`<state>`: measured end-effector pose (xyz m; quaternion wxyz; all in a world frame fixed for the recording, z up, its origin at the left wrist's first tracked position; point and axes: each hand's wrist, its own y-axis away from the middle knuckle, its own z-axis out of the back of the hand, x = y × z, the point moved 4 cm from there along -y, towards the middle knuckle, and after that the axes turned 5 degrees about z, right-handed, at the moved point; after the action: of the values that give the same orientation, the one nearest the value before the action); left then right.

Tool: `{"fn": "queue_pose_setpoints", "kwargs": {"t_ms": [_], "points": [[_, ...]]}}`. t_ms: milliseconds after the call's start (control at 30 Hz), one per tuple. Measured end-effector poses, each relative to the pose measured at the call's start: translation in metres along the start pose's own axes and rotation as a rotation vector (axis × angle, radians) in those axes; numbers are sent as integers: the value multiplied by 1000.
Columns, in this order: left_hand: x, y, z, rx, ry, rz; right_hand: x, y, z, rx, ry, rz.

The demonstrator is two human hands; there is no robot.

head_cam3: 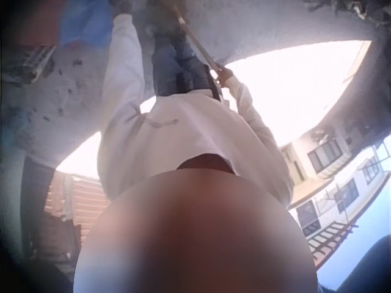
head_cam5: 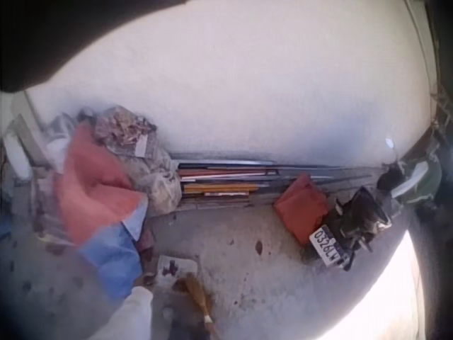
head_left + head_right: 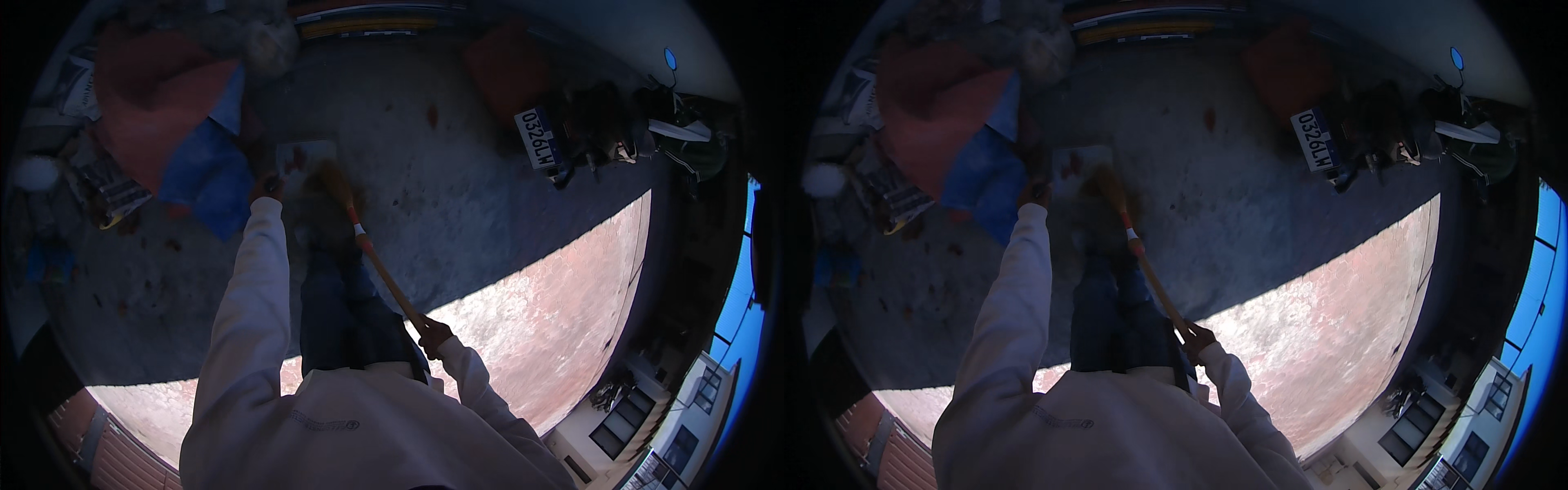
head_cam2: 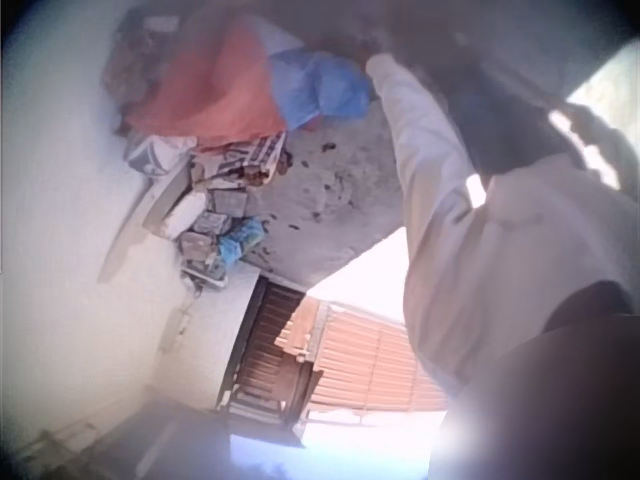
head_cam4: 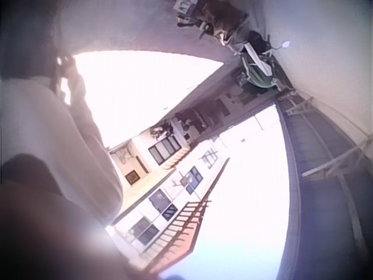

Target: The person sweeps dry leaves and debris on a concrete floor using a broom and dustpan. They gather the leaves into a pile, scoop them into the dustpan, and transfer the contents into a large bag. The person repeats this process several times to clear the area.

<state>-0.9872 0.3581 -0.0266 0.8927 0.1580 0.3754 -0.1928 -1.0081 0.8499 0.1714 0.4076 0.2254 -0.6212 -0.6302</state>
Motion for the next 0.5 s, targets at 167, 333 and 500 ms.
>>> {"fn": "queue_pose_setpoints", "kwargs": {"t_ms": [167,333,500], "points": [[48,-16,24,-2,156,232,11,47,18,-11,-92,-32],[68,7,66,-68,199,447,19,45,40,-178,-183,-22],[68,51,98,-102,463,724,58,2,82,-173,-517,131]]}}
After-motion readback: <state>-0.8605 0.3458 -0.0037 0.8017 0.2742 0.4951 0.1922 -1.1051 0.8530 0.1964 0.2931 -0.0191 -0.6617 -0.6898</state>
